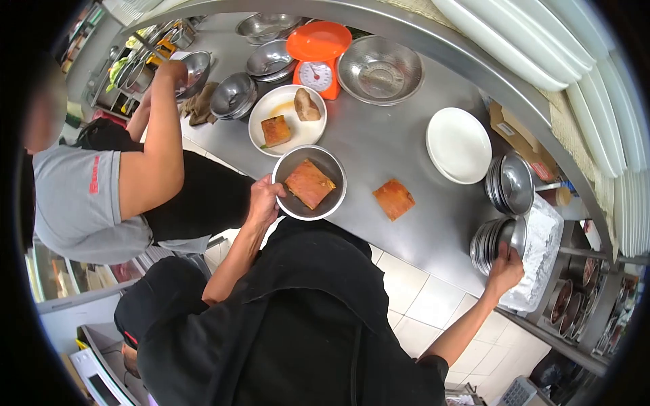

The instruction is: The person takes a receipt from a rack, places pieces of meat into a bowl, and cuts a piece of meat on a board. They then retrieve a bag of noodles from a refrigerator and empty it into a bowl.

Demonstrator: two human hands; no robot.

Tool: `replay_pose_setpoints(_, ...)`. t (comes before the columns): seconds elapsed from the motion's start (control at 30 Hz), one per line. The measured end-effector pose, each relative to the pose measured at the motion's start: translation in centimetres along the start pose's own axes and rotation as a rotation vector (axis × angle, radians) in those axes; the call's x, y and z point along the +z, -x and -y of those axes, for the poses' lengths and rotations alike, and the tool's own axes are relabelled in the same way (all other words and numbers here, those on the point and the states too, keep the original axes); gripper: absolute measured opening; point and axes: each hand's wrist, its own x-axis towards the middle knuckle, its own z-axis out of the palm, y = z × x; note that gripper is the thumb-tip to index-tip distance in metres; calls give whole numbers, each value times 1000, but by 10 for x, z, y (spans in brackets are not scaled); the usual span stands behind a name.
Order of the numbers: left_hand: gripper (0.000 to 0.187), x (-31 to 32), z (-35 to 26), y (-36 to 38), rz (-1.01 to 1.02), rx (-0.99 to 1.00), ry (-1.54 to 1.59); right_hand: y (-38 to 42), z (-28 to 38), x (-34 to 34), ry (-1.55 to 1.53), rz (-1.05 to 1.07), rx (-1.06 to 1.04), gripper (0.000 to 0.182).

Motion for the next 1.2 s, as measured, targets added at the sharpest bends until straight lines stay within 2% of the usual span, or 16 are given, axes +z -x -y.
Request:
replay_pose_setpoints(0.07, 18, -6, -2, 2, -26, -1, 6, -2, 1, -5, -21, -114, -22, 31)
replay_pose_setpoints(0.17, 19, -11, -8, 8, -83, -4, 18, 12, 58, -43, -388, -119, -13, 20)
replay_pose_setpoints(0.27, 21, -22, -5, 8, -145, 9, 57, 26, 109, -40, -621, 3, -263, 14)
replay_pose_setpoints(0.3, 24, -33, 1, 5, -158, -11, 12, 30, 126, -34, -587, 48, -402, 12)
replay_pose_setpoints(0.33, 24, -37, -1, 7, -171, -8, 27, 34, 144, -24, -550, 90, -540, 10)
replay_pose_setpoints(0.4, 25, -43, -2, 12, -196, -10, 59, 52, 184, 2, -653, 270, -593, 10)
replay_pose_setpoints(0.47, 26, -50, 0, 14, -206, 16, 67, 69, 213, 44, -730, 346, -839, 8)
replay_pose_setpoints(0.6, 26, -47, -12, 29, -245, -2, 102, 98, 259, 98, -571, 390, -1055, 12)
replay_pose_setpoints(0.7, 25, -51, -12, 26, -238, 6, 85, 106, 265, 153, -607, 364, -1137, 12)
replay_pose_setpoints(0.83, 23, -49, -13, 20, -193, 10, -19, 106, 268, 168, -564, 455, -1180, 20)
replay_pose_setpoints(0.9, 21, -54, -4, 13, -158, 19, -52, 102, 267, 159, -611, 520, -1204, 30)
replay_pose_setpoints(1.0, 19, -44, -10, 16, -135, 11, -79, 99, 282, 103, -832, 572, -925, 43)
replay_pose_setpoints(1.1, 17, -36, -11, 17, -93, 22, -112, 122, 308, 76, -909, 647, -975, 58)
replay_pose_setpoints(1.2, 13, -16, -17, 20, -45, 21, -123, 152, 332, 64, -676, 648, -1001, 71)
